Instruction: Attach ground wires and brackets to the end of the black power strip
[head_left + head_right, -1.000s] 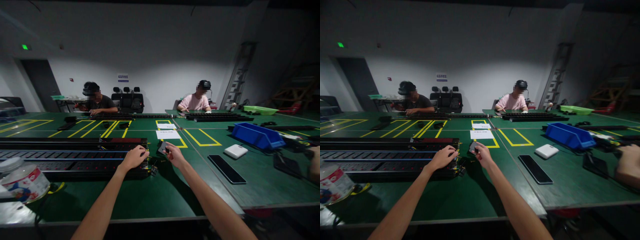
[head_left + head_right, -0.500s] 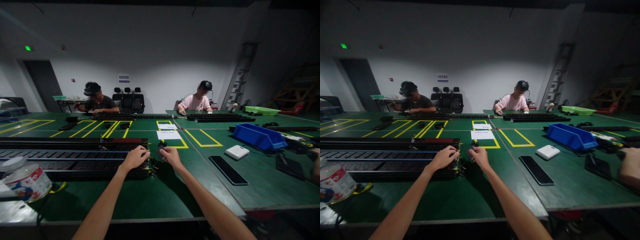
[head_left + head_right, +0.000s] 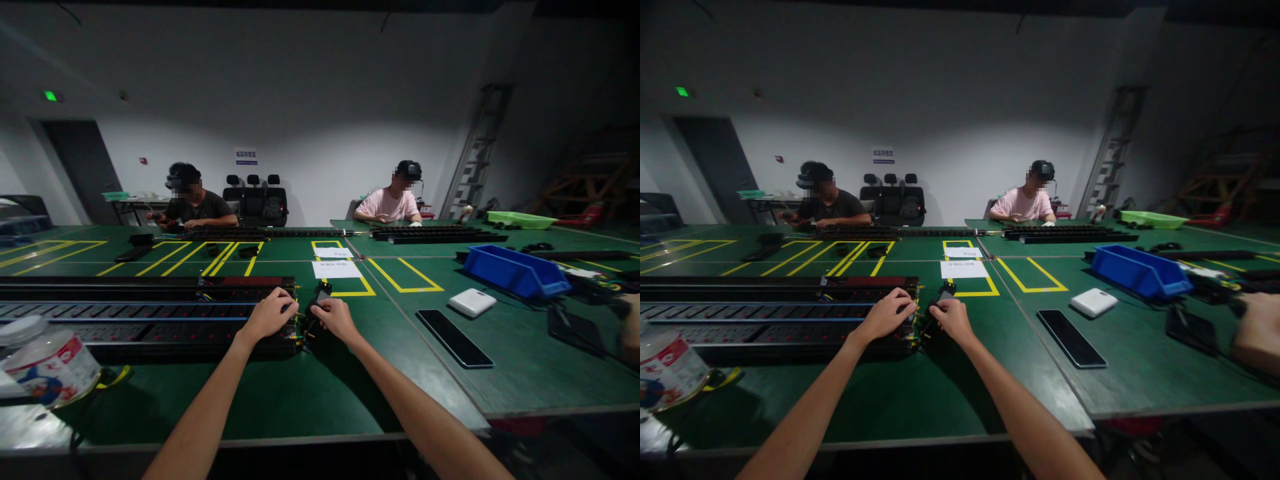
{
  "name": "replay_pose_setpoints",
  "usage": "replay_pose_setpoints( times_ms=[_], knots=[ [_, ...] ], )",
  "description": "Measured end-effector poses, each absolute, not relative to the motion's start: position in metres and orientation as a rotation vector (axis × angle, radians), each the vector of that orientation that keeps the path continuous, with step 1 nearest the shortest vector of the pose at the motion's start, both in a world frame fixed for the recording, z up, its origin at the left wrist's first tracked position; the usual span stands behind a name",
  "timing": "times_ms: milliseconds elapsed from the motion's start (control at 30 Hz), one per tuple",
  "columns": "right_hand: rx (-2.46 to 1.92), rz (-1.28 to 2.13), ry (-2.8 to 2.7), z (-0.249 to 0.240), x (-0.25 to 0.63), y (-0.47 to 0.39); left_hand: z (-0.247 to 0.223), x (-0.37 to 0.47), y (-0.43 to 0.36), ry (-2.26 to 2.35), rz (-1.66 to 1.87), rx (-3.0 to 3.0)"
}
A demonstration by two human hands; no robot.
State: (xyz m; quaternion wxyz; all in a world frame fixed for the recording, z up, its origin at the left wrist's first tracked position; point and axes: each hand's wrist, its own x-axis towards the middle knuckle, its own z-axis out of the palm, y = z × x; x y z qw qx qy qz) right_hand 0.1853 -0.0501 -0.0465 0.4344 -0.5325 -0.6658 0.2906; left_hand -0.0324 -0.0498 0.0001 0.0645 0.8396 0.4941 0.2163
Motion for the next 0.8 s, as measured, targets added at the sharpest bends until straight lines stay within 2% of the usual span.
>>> replay_pose_setpoints(
  times_ms=[500, 800],
  knots=[
    [-1.265, 0.586, -1.836, -0.0490, 0.1759, -0.0530, 0.0031, -0.0313, -0.0498, 1.495, 0.548, 2.523],
    [-1.305, 0.750, -1.718, -0.0531, 0.1742, -0.0505, 0.0036, -0.0319, -0.0507, 1.494, 0.552, 2.515]
  ],
)
